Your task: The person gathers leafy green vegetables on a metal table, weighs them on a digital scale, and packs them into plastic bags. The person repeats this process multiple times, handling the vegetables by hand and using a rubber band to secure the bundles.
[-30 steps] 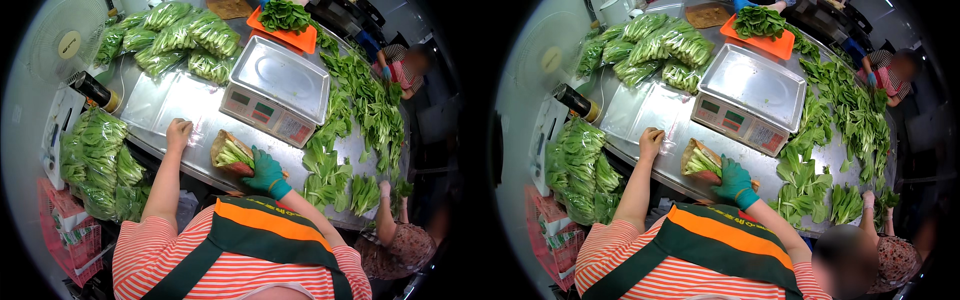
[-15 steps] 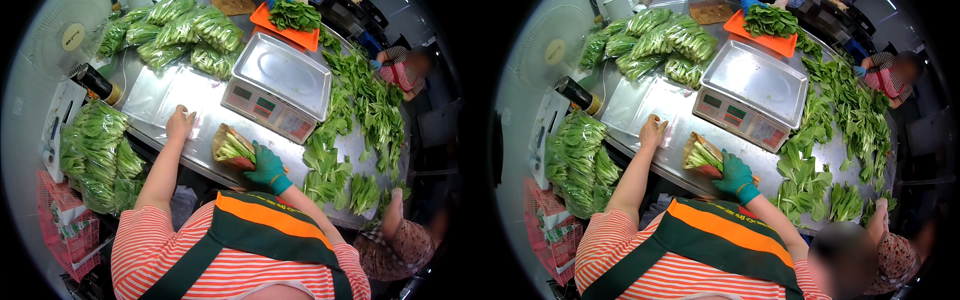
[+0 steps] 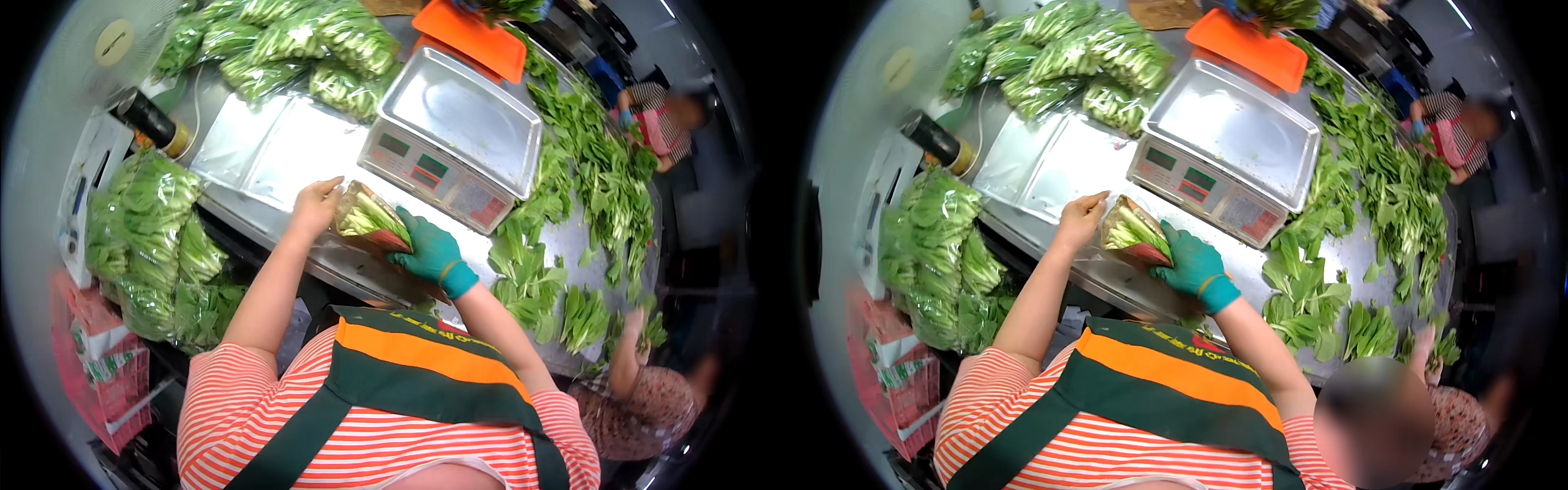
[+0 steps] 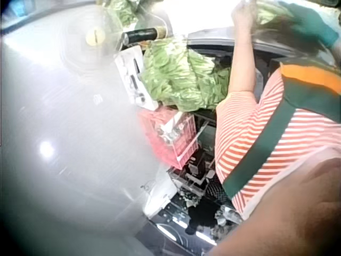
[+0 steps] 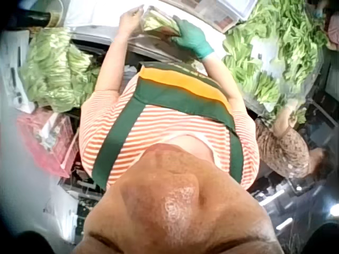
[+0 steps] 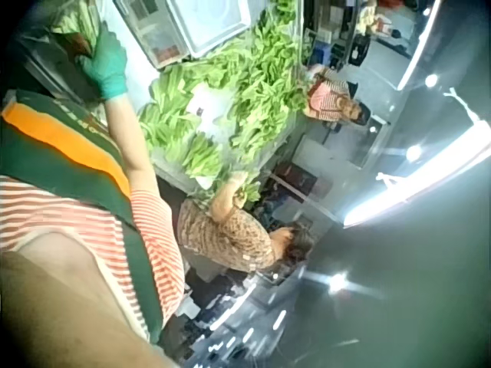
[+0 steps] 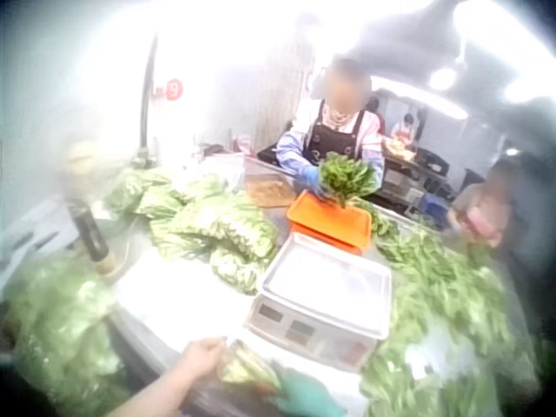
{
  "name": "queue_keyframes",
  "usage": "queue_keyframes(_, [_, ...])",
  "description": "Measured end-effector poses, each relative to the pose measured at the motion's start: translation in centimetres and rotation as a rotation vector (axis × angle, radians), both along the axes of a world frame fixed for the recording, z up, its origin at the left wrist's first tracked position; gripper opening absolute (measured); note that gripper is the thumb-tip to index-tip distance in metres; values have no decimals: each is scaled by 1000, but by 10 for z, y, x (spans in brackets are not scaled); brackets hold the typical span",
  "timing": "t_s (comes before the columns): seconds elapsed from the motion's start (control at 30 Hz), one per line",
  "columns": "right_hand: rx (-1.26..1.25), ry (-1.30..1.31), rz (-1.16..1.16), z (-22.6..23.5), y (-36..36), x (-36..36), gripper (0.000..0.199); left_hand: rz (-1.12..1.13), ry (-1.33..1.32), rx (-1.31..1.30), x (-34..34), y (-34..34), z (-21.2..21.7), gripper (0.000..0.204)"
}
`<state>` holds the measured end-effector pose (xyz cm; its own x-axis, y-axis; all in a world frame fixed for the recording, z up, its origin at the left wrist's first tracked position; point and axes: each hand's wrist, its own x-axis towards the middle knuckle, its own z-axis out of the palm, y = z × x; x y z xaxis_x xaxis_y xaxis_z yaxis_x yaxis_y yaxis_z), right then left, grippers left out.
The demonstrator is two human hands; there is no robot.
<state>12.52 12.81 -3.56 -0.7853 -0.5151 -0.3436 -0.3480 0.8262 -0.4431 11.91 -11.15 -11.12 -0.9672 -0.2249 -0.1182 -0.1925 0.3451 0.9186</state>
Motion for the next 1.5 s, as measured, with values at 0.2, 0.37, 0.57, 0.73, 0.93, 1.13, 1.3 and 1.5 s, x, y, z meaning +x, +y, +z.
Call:
queue_keyframes(0.2, [-273,12,7,-31,6,-9,73,-83,140,-82,2,26,51,22])
queue_keyframes(0.37, [-487,80,32,-28,1,13,56,-313,466,-659,7,88,61,10])
queue_keyframes(0.57, [-656,-46,-107,-60,22,-7,40,-13,881,-793,17,74,66,9])
queue_keyframes(0.73, [-590,-174,-64,-57,8,-5,47,-274,677,-980,23,87,71,12])
queue_keyframes(0.93, [-1073,-544,-541,-40,1,6,50,94,952,-618,48,62,68,39])
queue_keyframes(1.13, [-1071,-607,-572,-32,-19,14,43,8,-52,155,58,49,55,39])
queue_keyframes(1.3, [-395,-8,-222,-43,-16,-6,51,-291,-137,24,103,71,14,19])
queue_keyframes(1.5, [-199,357,-107,7,-32,15,69,-370,-234,41,93,51,22,25])
